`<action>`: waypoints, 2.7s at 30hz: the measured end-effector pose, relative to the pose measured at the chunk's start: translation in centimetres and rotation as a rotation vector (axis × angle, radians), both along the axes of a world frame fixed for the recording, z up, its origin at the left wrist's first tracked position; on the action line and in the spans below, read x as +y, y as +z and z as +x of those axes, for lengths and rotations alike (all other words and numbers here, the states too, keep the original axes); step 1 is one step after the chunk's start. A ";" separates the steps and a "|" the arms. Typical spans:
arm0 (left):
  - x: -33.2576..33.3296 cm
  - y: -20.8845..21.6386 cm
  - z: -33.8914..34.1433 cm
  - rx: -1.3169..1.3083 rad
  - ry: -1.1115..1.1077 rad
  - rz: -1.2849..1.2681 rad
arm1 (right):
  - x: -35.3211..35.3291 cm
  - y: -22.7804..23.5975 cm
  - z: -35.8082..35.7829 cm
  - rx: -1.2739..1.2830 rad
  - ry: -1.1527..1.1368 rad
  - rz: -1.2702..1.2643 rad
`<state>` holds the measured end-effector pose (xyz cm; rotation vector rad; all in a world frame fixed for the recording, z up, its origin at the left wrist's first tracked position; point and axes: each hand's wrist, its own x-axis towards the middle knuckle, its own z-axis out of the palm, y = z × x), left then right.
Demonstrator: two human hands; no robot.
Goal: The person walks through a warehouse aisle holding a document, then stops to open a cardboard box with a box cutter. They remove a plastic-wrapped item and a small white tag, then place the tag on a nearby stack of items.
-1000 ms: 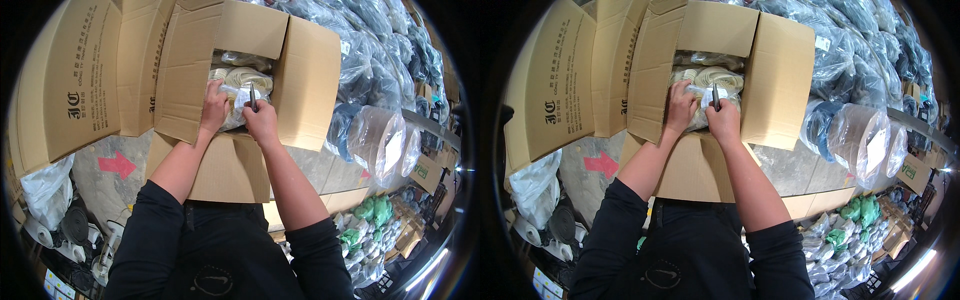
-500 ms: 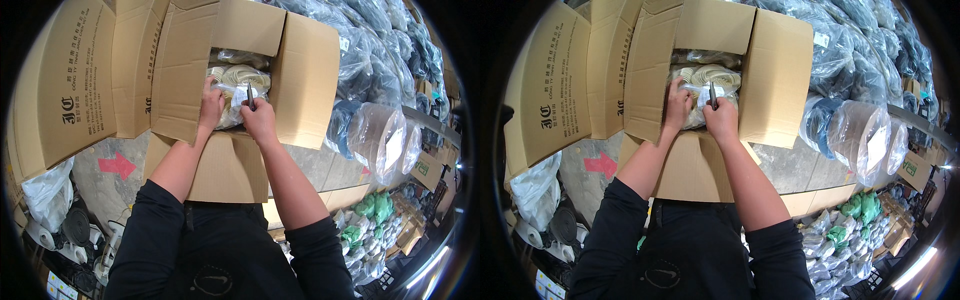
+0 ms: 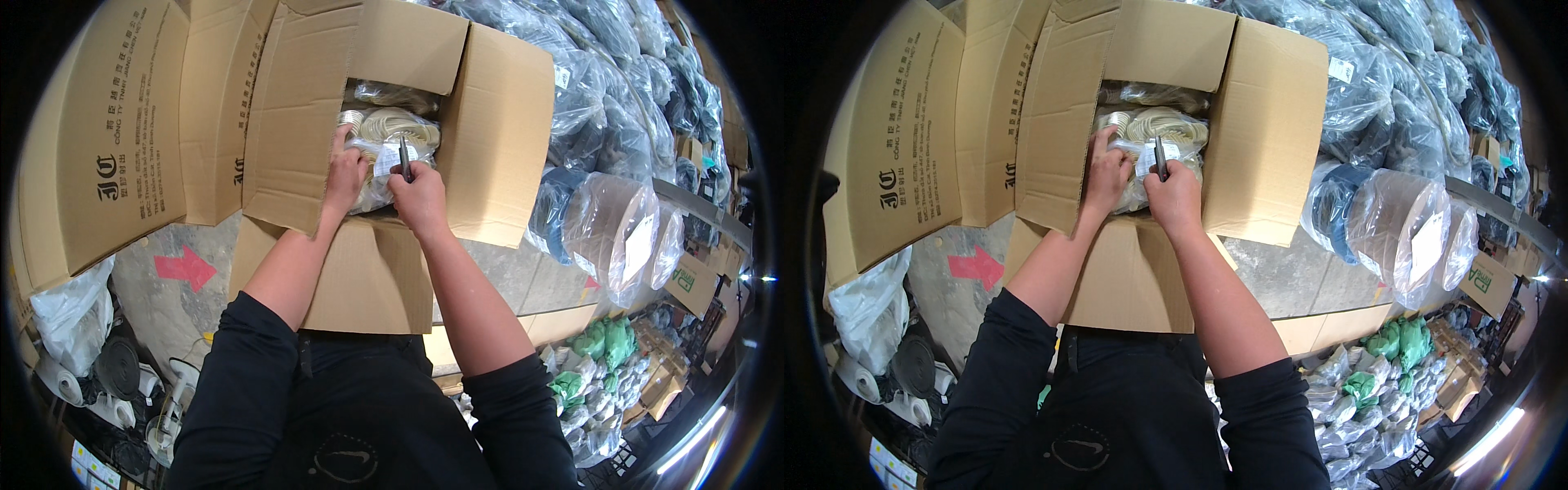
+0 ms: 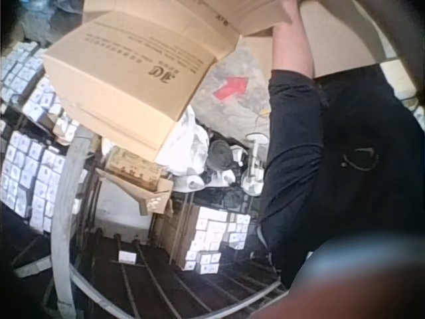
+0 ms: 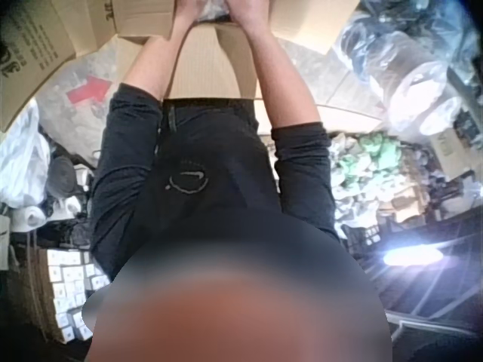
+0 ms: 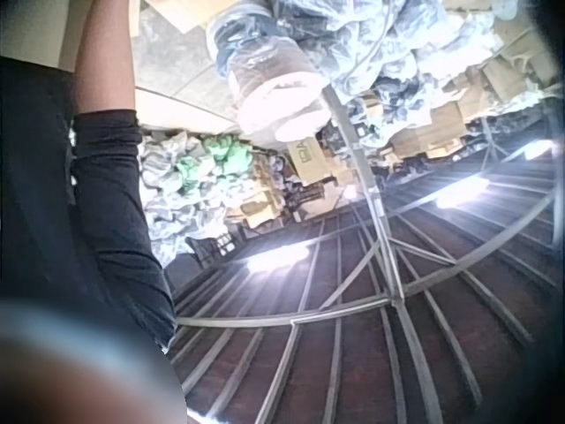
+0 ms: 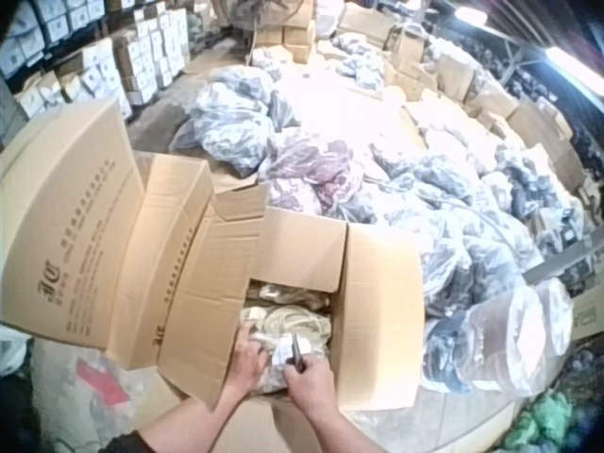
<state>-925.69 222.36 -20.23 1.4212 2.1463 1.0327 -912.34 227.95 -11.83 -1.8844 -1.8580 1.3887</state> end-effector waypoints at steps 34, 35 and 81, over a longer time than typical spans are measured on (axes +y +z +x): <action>0.9 0.8 0.8 0.134 0.037 -0.051 | 0.5 -0.3 -0.4 0.004 0.007 -0.046; 0.7 1.0 0.6 0.169 0.022 0.025 | 0.4 -0.3 -0.4 0.024 -0.007 -0.063; -11.3 40.0 33.4 -0.335 -0.968 0.671 | -24.8 29.9 38.9 1.248 -0.675 0.441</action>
